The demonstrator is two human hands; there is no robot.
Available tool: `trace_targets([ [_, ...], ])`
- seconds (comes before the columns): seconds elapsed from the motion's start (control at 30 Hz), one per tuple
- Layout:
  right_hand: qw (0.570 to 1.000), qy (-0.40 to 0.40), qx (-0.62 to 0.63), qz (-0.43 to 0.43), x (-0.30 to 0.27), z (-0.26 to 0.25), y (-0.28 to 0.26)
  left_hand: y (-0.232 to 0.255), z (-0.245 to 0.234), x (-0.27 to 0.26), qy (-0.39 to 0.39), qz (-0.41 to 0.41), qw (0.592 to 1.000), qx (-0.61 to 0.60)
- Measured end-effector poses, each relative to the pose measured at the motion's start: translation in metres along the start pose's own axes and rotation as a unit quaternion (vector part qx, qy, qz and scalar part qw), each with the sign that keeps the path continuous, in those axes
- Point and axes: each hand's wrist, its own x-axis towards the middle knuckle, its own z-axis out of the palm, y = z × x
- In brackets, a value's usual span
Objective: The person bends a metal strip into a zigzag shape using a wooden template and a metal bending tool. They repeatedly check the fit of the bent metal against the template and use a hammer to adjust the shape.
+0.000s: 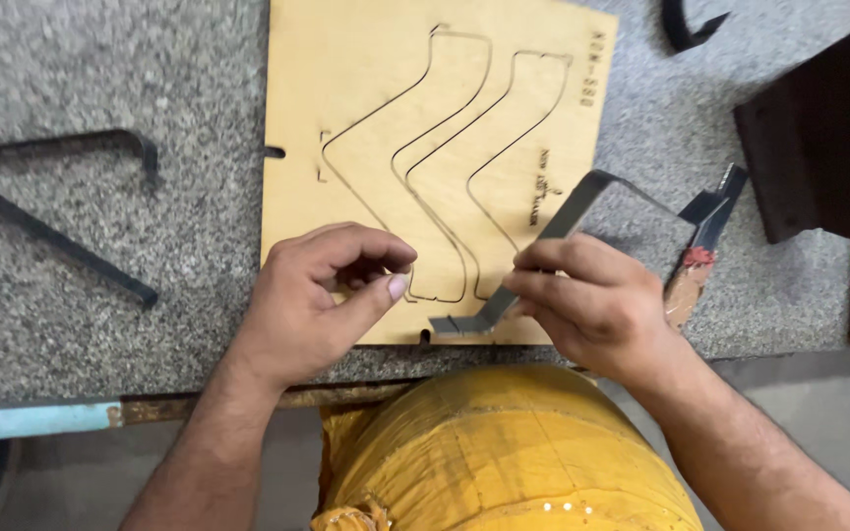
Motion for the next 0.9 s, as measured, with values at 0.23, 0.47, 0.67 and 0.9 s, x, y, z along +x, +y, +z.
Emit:
trace_targets([
  [0.23,0.991,0.03,0.002,-0.127,-0.011,-0.049,-0.005,0.031,0.049,0.038,-0.23,-0.079,0.954,-0.177],
  [0.47,0.989,0.078,-0.042,-0.123,-0.038,-0.093,0.003,0.06,0.115,0.055,-0.241,0.008,0.97,-0.009],
  [0.67,0.976,0.21,-0.061,0.014,-0.138,-0.125,0.041,0.078,0.181,0.063,-0.079,0.098,0.987,0.1],
  [0.9,0.878,0.333,-0.091,0.332,-0.302,-0.165,0.165,0.088,0.296,0.08,0.081,0.202,0.971,0.098],
])
